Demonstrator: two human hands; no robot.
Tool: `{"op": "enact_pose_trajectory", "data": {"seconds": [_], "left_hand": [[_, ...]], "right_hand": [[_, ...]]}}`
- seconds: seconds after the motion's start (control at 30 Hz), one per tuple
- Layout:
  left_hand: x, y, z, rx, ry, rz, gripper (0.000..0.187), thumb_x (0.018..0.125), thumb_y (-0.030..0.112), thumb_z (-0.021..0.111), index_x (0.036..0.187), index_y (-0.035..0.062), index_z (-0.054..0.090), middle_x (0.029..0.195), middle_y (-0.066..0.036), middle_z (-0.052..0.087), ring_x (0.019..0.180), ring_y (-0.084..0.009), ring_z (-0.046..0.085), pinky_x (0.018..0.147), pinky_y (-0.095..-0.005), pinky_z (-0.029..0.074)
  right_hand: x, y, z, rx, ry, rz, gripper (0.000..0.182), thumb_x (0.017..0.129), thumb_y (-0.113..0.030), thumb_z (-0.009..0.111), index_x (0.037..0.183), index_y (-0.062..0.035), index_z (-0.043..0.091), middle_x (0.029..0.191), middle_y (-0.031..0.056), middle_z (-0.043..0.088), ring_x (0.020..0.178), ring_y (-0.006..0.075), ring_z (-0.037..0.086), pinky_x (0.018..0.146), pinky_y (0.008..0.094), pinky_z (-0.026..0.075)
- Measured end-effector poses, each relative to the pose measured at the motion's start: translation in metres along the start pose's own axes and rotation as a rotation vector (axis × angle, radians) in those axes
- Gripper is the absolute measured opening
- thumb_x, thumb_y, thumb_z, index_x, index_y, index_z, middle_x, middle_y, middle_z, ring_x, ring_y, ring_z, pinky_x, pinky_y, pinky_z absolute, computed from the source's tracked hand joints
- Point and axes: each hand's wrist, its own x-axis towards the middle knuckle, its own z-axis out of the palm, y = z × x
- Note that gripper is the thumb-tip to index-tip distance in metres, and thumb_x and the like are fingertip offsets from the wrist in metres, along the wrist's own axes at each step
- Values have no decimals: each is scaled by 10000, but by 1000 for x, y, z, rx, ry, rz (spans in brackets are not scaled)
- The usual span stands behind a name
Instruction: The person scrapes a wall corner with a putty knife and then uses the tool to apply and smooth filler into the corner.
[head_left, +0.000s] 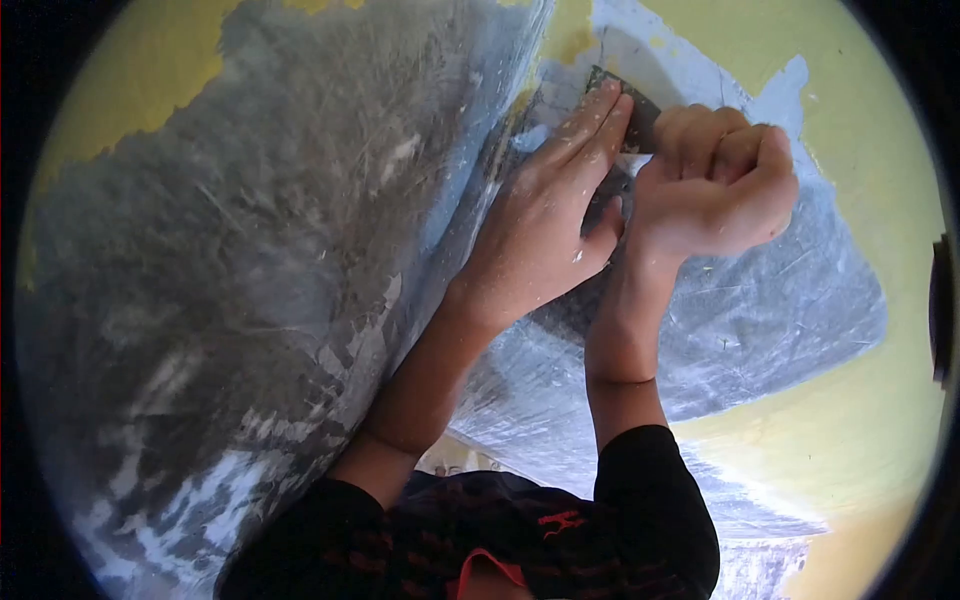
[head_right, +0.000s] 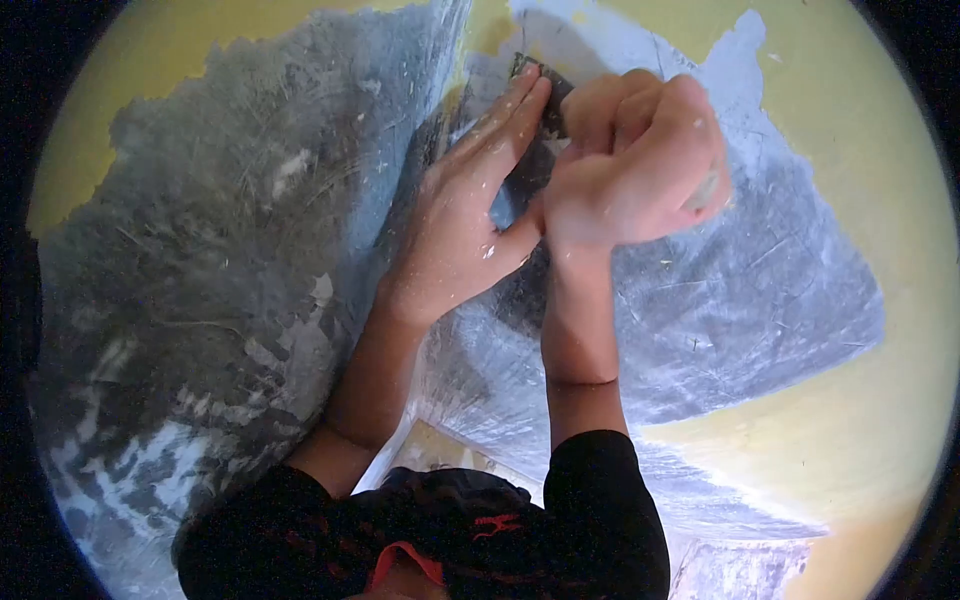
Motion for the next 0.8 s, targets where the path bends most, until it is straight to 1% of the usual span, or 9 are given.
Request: {"op": "enact_pose_trajectory", "data": {"seconds": [0.07, 0.1, 0.27, 0.33, 0.53, 0.6, 0.67, 0.7, 0.8], "left_hand": [[-1, -1, 2, 38, -7, 17, 790, 835, -23, 719, 1577, -47, 450, 1638, -283, 440, 1509, -421, 458, 1222, -461, 440], [-1, -2, 2, 40, -5, 20, 795, 834, -14, 728, 1577, -48, 448, 1636, -286, 441, 1508, -423, 460, 1217, -457, 443], [-2, -5, 1, 40, 34, 34, 799, 837, -2, 737, 1579, -50, 444, 1646, -289, 427, 1507, -428, 458, 1209, -460, 442], [-1, -4, -1, 68, -11, 33, 811, 833, -2, 744, 1585, -45, 440, 1653, -291, 418, 1505, -431, 459, 1206, -461, 446], [-5, -7, -7, 25, -31, -44, 829, 823, -40, 722, 1595, -51, 423, 1654, -298, 409, 1516, -436, 440, 1224, -449, 432], [-1, -5, -5, 2, -31, 12, 823, 823, -57, 704, 1596, -44, 423, 1660, -289, 404, 1505, -436, 452, 1216, -452, 443], [-5, -2, -1, 64, 13, -29, 830, 822, -67, 692, 1604, -31, 417, 1668, -274, 399, 1499, -436, 459, 1204, -457, 457], [-6, -9, -6, 88, 9, -42, 842, 815, -71, 693, 1608, -19, 416, 1672, -261, 402, 1504, -435, 453, 1206, -460, 454], [-4, -4, -9, 18, -19, -43, 847, 807, -78, 700, 1605, -14, 424, 1677, -258, 396, 1505, -437, 448, 1200, -455, 461]], "right_hand": [[7, 2, 0, 49, 58, 43, 420, 959, -184, 443, 603, -159, 221, 491, 35, 264, 469, 130, 175, 467, 339, 219], [6, 7, -2, -113, -22, -131, 418, 958, -165, 441, 603, -155, 221, 492, 30, 268, 470, 129, 173, 467, 334, 219], [1, 9, 0, -18, -44, -109, 424, 975, -151, 451, 616, -153, 225, 518, 9, 273, 468, 127, 188, 452, 329, 229], [2, 4, -2, 61, 1, 10, 433, 985, -165, 469, 624, -158, 231, 530, 8, 266, 467, 126, 203, 449, 332, 228], [6, 19, -2, -88, -106, -139, 436, 999, -165, 447, 622, -158, 228, 549, 5, 242, 478, 126, 215, 454, 336, 221], [4, 11, 0, -13, -51, -28, 434, 997, -151, 441, 624, -159, 220, 555, -2, 231, 480, 125, 211, 455, 337, 222], [3, 24, 0, -213, -116, -289, 439, 993, -163, 449, 624, -164, 211, 554, -1, 225, 486, 127, 222, 457, 340, 219], [1, 19, 1, -55, -79, -4, 435, 985, -152, 448, 619, -168, 214, 556, 2, 220, 477, 128, 204, 453, 341, 218], [1, 12, 4, -47, -96, -105, 439, 977, -143, 461, 622, -165, 203, 543, 4, 228, 459, 128, 187, 445, 332, 210]]}}
